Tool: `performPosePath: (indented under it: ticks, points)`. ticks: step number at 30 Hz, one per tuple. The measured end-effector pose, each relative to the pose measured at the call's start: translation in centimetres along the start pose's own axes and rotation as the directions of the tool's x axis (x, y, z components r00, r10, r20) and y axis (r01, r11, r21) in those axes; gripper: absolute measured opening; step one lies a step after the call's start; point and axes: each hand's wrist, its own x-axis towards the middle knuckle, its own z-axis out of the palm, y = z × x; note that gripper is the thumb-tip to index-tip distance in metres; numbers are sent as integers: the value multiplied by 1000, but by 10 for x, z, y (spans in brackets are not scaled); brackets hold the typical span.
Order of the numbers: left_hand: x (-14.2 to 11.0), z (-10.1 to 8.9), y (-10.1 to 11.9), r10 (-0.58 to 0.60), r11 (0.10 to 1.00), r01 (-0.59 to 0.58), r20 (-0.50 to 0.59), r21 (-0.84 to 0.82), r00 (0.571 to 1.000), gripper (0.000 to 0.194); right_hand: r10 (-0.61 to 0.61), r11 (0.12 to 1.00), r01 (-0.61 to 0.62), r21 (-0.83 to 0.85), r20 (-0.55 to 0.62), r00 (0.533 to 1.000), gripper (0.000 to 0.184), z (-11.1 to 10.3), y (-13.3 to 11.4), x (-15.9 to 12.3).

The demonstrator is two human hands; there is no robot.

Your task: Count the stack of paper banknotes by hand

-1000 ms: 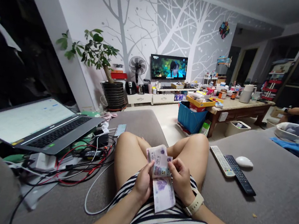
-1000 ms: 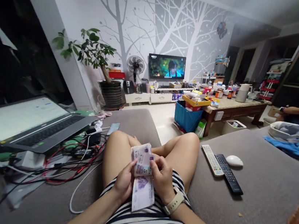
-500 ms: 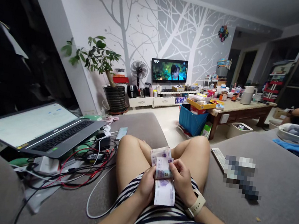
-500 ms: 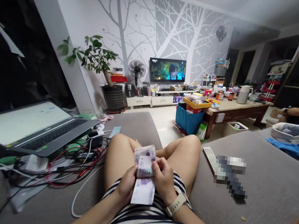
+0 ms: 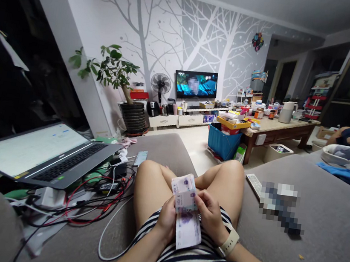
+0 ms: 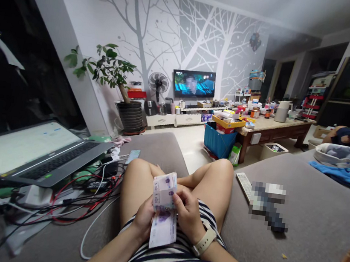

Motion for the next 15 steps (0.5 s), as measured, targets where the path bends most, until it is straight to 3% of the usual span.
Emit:
performPosePath:
  ticks: [5, 15]
  points:
    - [-3, -2, 0, 62, 994, -62, -3, 87, 998, 13, -33, 998, 33, -45, 14, 999, 33, -1, -3, -1]
    - [-4, -3, -1, 28, 997, -27, -27, 66, 999, 16, -50, 997, 51, -56, 21, 999, 32, -2, 0, -2]
